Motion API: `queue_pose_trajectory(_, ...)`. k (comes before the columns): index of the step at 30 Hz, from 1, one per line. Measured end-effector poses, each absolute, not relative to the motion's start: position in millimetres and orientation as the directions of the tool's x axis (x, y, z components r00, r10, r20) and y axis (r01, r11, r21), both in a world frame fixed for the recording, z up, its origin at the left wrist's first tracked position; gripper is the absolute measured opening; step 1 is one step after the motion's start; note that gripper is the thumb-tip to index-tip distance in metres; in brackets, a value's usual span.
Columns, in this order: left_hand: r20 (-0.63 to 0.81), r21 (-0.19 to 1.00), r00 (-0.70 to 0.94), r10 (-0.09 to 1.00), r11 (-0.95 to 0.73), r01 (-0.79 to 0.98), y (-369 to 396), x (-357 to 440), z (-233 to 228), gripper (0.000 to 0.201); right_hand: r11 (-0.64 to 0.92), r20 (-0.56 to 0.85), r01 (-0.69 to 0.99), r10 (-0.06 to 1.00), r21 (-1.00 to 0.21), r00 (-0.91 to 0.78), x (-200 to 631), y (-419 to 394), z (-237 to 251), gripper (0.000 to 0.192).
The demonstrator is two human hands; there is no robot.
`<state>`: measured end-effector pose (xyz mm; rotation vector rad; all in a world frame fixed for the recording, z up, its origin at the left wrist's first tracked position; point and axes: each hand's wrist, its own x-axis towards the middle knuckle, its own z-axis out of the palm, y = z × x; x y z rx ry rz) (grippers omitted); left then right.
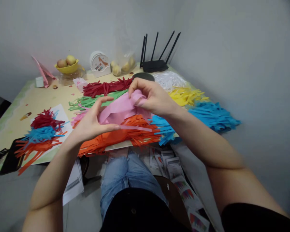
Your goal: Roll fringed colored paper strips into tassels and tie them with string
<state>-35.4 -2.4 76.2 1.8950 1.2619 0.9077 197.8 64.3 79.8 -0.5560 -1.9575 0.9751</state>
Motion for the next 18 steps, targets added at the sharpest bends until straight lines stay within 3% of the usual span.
queue_pose_trajectory(3, 0.306, 0.846, 0.140, 0.942, -0.336, 0.415, -1, -23, 67, 0.048, 0.618, 0.503, 0.055, 0.684, -0.784, -0.529, 200, 65, 80, 0.009)
queue_pose_trajectory(5, 0.328, 0.856, 0.060, 0.943, -0.323, 0.403, 3, -23, 63, 0.026, 0.635, 0.516, 0.061, 0.676, -0.770, -0.526, 203, 67, 79, 0.010)
queue_pose_trajectory(7, 0.338, 0.868, 0.007, 0.941, -0.314, 0.385, 5, -28, 60, 0.017, 0.662, 0.547, 0.053, 0.660, -0.748, -0.514, 206, 68, 78, 0.013)
queue_pose_trajectory(11, 0.420, 0.843, -0.041, 0.907, -0.373, 0.388, 4, -44, 60, 0.021, 0.707, 0.601, 0.027, 0.621, -0.707, -0.503, 208, 66, 78, 0.026)
queue_pose_trajectory(14, 0.466, 0.828, -0.030, 0.884, -0.424, 0.367, 1, -55, 60, 0.030, 0.673, 0.564, -0.004, 0.617, -0.739, -0.549, 207, 64, 78, 0.024)
queue_pose_trajectory(18, 0.500, 0.807, 0.075, 0.863, -0.496, 0.320, -1, -70, 60, 0.016, 0.623, 0.525, -0.041, 0.620, -0.781, -0.582, 207, 65, 78, 0.016)
